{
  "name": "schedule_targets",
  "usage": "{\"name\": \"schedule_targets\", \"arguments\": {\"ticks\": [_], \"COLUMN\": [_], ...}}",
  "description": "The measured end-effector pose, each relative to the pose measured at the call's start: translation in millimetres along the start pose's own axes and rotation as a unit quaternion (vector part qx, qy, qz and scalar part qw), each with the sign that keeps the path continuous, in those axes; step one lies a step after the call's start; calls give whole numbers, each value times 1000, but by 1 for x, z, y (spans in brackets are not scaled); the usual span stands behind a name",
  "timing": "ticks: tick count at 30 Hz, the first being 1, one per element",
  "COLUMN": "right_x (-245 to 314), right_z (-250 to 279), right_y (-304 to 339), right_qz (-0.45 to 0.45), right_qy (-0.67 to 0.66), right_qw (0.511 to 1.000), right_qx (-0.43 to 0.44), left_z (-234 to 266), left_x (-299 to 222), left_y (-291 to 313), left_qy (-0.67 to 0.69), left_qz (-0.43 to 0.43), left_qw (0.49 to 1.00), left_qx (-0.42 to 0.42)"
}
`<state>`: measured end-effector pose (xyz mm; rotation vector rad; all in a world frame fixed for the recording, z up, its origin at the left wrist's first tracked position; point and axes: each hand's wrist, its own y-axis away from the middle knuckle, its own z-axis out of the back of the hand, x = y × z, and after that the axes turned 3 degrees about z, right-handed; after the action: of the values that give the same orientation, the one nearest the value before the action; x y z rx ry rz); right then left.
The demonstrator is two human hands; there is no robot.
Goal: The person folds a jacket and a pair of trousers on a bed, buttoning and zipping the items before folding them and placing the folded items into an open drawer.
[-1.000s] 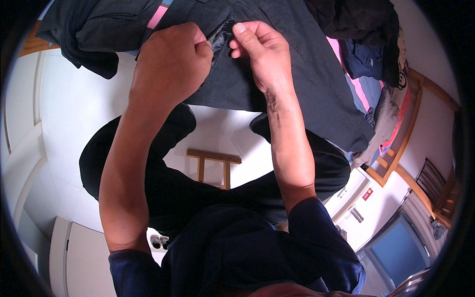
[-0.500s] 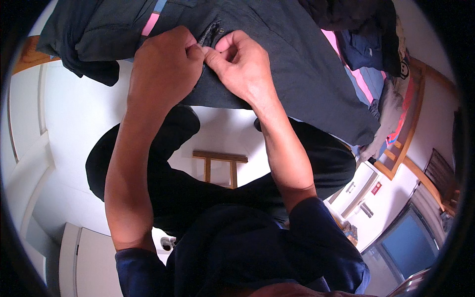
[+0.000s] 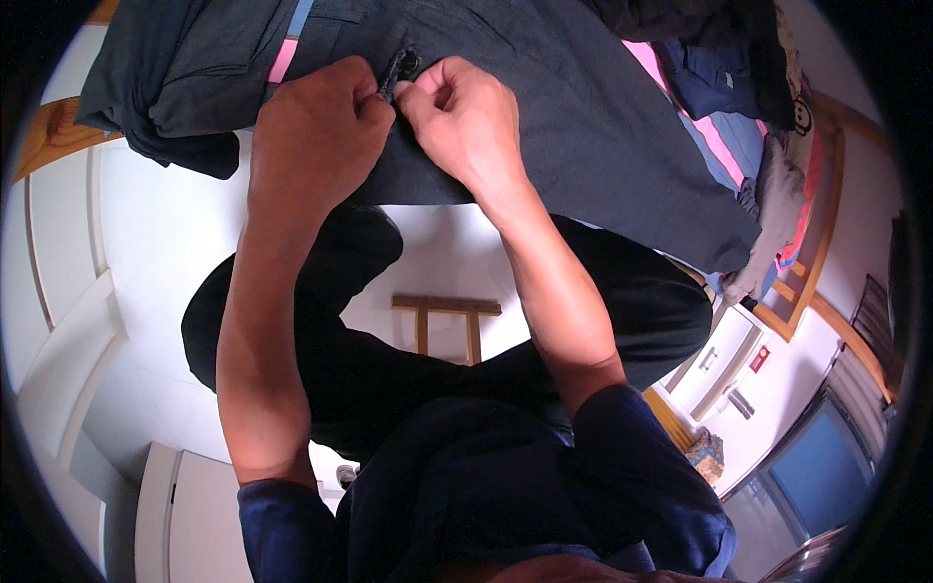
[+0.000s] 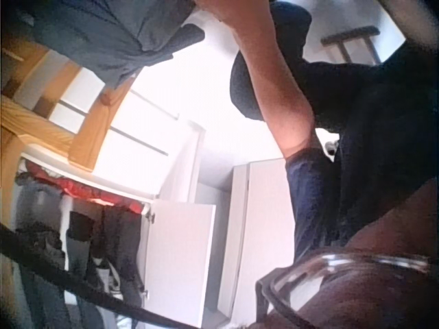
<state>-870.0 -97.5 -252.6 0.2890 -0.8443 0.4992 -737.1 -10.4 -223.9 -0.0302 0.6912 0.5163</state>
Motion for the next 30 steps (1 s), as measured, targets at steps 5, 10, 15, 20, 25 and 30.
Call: {"name": "schedule_targets", "arguments": {"ticks": [5, 10, 15, 20, 25, 30], "right_x": [-1, 0, -5, -3, -5, 3], "right_z": [-6, 0, 1, 4, 3, 7], "right_y": [-4, 1, 0, 0, 0, 4], "right_qz": [43, 85, 94, 114, 165, 44], "right_qy": [28, -39, -96, -99, -107, -225], "right_qw": [998, 995, 990, 987, 978, 973], "right_qx": [-32, -44, -43, -49, -66, -37], "left_z": [-3, -12, -18, -11, -10, -11], "left_x": [-2, 8, 9, -2, 0, 4], "left_y": [-2, -6, -13, -9, -12, -15], "left_qy": [-28, -37, 0, 75, 104, 127], "left_qz": [4, -22, -50, -44, -62, -59], "left_qw": [1000, 998, 996, 993, 991, 989], "left_qx": [12, -42, -81, -75, -64, -54]}}
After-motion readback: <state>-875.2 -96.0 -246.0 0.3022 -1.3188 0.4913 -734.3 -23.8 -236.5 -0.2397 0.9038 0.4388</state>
